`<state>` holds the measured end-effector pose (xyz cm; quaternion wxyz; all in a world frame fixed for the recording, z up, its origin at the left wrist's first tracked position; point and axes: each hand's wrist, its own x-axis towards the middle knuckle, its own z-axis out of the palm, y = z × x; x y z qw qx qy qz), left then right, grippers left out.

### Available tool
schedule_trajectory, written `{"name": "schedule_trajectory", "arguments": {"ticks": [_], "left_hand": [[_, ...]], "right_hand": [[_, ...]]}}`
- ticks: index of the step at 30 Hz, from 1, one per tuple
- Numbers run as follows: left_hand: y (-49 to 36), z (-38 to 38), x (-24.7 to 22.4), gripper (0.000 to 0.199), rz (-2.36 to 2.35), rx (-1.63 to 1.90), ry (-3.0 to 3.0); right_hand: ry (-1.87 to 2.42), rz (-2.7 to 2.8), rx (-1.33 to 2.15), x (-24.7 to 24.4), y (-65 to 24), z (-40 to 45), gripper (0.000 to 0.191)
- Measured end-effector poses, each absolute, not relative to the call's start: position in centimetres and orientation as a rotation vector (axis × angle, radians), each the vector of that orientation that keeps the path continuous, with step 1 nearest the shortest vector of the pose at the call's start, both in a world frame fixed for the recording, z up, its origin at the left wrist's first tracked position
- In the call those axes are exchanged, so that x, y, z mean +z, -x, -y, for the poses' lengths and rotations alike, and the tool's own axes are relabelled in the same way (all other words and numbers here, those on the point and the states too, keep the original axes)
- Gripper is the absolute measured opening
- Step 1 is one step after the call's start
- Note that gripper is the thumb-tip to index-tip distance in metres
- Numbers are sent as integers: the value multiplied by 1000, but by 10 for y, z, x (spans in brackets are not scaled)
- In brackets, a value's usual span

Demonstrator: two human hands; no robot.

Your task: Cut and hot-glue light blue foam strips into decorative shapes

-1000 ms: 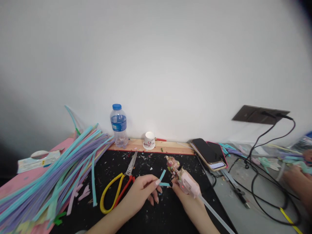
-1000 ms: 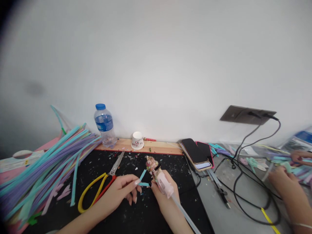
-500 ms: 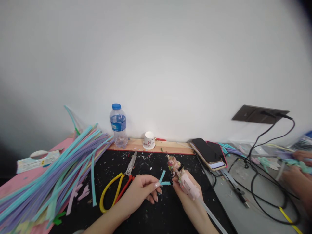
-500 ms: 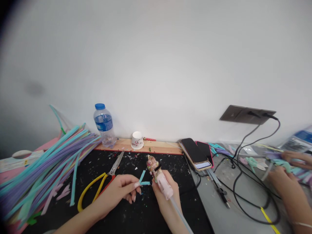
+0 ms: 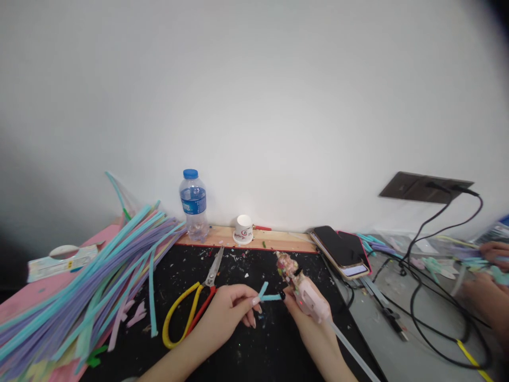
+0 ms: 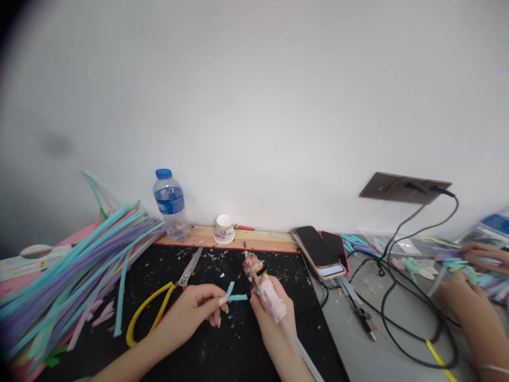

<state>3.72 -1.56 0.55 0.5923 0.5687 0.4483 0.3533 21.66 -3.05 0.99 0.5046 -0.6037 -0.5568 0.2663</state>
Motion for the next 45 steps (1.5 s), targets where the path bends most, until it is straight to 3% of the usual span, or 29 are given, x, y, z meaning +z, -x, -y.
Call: {"name": "schedule_trajectory", "arguments": {"ticks": [9,20,45], "left_hand": [[-19,9,8,23,-1390,1051,-1673],[-20,12,6,23,-1334,1098,-1866],[-21,13,9,23,-1315,1101,-1848]], "right_hand": [[1520,1567,843,12,-229,31,23],[1444,1609,876,15,-219,32,9],[1475,1625,923,16,-218,33,13]]}}
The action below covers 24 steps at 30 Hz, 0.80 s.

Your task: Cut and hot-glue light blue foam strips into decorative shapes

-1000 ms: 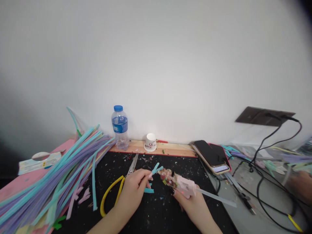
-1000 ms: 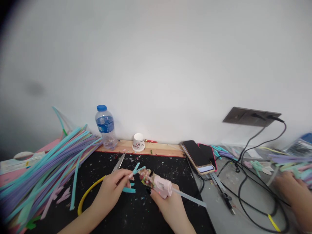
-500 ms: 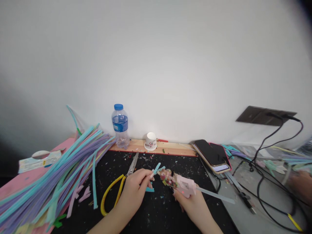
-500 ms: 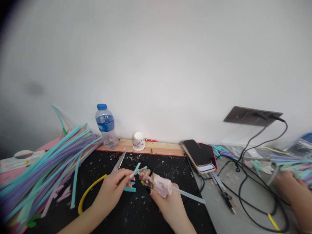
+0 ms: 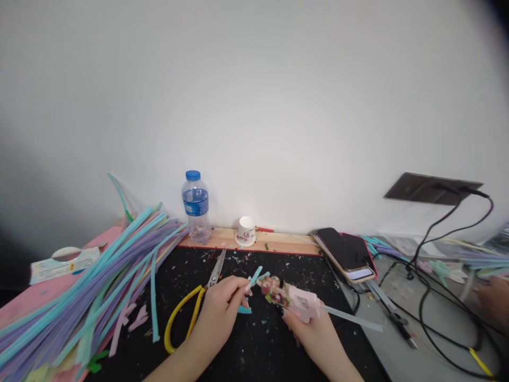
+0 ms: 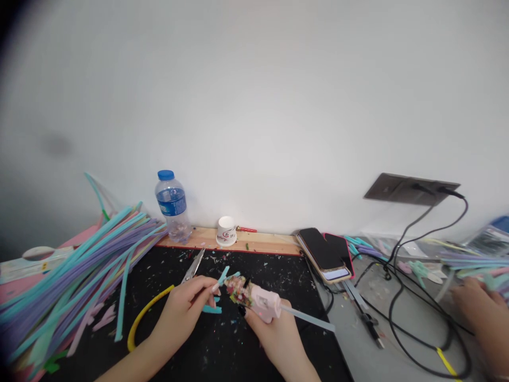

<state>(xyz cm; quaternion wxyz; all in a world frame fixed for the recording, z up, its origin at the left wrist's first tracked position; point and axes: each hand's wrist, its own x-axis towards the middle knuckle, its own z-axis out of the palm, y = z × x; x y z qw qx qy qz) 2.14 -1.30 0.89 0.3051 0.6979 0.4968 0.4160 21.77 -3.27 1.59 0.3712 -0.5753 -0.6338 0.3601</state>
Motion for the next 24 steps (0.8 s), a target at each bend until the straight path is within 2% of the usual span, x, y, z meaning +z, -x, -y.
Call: {"name": "schedule_trajectory", "arguments": {"ticks": [13,24], "left_hand": [[-19,11,3,22,-1359,1126,-1874],[-21,14,5,23,-1325,1135,-1913]], "right_hand": [[1445,1520,1023,20,-219,30,19],[1556,1594,821,9,-216,33,15]]}}
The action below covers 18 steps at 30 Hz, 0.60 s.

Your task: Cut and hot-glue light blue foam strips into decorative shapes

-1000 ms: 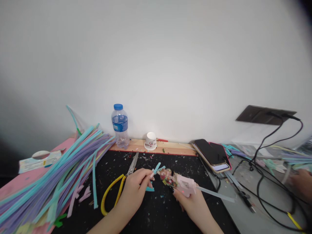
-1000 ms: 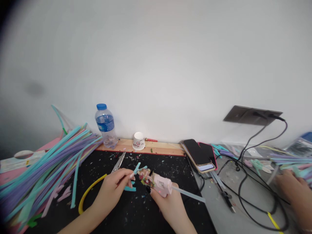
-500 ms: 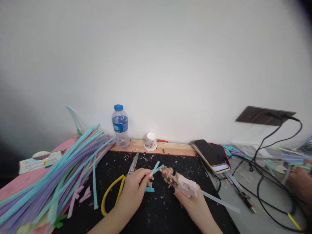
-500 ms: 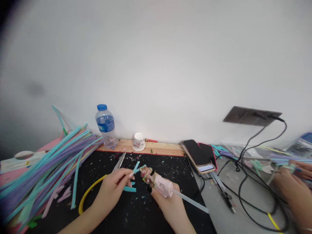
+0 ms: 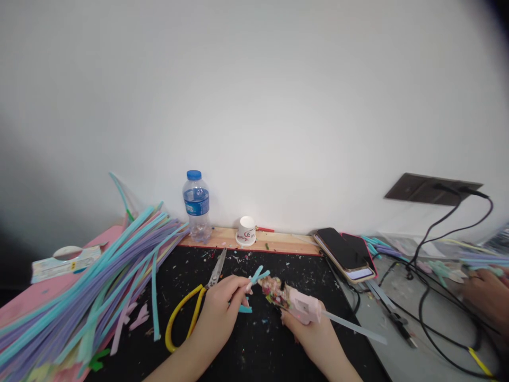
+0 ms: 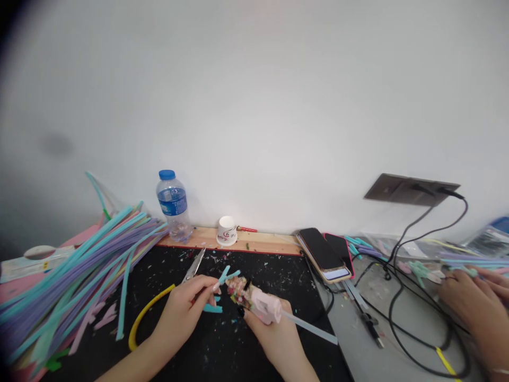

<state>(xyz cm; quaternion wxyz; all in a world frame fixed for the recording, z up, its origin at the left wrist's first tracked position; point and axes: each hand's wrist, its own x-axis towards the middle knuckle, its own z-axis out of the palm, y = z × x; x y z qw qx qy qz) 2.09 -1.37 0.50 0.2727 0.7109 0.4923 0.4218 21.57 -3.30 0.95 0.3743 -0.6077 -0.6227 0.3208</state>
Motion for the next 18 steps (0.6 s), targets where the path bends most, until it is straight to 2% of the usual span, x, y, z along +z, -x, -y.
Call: {"name": "schedule_trajectory", "arguments": {"ticks": [18], "left_hand": [[-22,15,6,21,-1319,1111,-1932]], "right_hand": [[1477,1663,969,15,-214,31,14]]}}
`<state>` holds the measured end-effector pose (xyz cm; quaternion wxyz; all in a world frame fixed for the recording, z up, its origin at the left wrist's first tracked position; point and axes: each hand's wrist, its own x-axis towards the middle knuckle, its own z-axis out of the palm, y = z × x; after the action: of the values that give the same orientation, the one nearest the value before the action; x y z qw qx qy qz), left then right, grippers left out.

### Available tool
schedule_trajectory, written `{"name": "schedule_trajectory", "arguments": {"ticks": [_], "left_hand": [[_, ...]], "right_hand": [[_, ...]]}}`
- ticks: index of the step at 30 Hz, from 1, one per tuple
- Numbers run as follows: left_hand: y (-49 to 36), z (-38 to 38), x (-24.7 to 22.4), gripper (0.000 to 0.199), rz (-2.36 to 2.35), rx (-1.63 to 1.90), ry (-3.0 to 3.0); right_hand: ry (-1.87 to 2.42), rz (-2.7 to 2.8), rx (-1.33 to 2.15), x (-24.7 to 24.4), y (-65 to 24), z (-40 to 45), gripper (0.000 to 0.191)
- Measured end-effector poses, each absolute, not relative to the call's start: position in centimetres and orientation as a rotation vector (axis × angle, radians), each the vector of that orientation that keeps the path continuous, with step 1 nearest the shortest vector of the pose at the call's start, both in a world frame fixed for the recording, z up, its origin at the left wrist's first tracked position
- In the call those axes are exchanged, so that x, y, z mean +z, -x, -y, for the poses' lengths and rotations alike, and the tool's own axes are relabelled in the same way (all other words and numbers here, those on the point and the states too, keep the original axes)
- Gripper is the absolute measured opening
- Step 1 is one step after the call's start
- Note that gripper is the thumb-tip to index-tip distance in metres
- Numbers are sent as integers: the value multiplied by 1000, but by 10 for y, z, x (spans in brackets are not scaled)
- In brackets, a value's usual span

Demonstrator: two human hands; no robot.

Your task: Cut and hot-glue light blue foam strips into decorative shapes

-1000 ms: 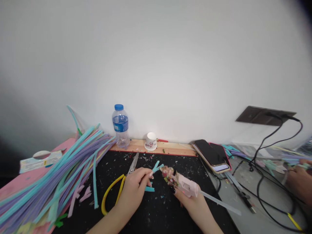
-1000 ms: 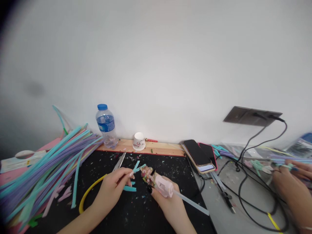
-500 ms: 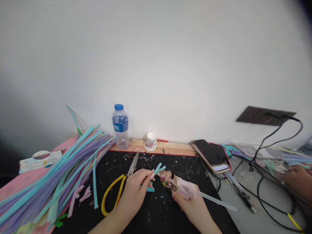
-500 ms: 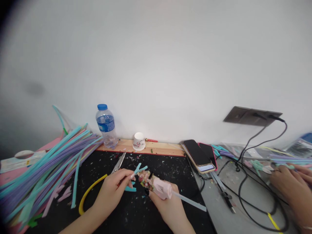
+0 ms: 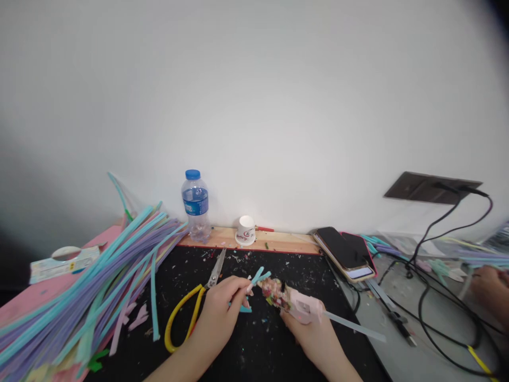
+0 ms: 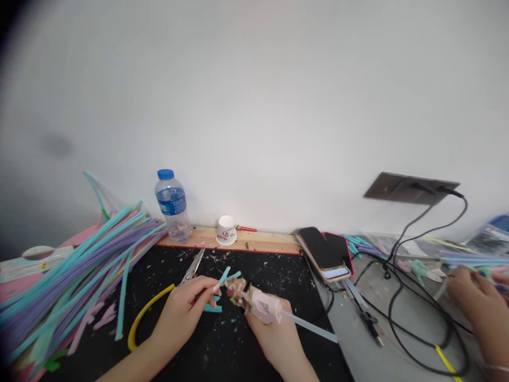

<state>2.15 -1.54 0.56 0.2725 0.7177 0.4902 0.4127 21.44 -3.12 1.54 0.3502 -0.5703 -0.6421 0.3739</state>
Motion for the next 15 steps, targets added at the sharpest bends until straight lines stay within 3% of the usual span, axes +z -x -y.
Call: {"name": "schedule_trajectory", "arguments": {"ticks": [15], "left_hand": [[-22,16,7,22,-1317,1119,-1943]], "right_hand": [[1482,1677,919,15,-214,30,19]]}}
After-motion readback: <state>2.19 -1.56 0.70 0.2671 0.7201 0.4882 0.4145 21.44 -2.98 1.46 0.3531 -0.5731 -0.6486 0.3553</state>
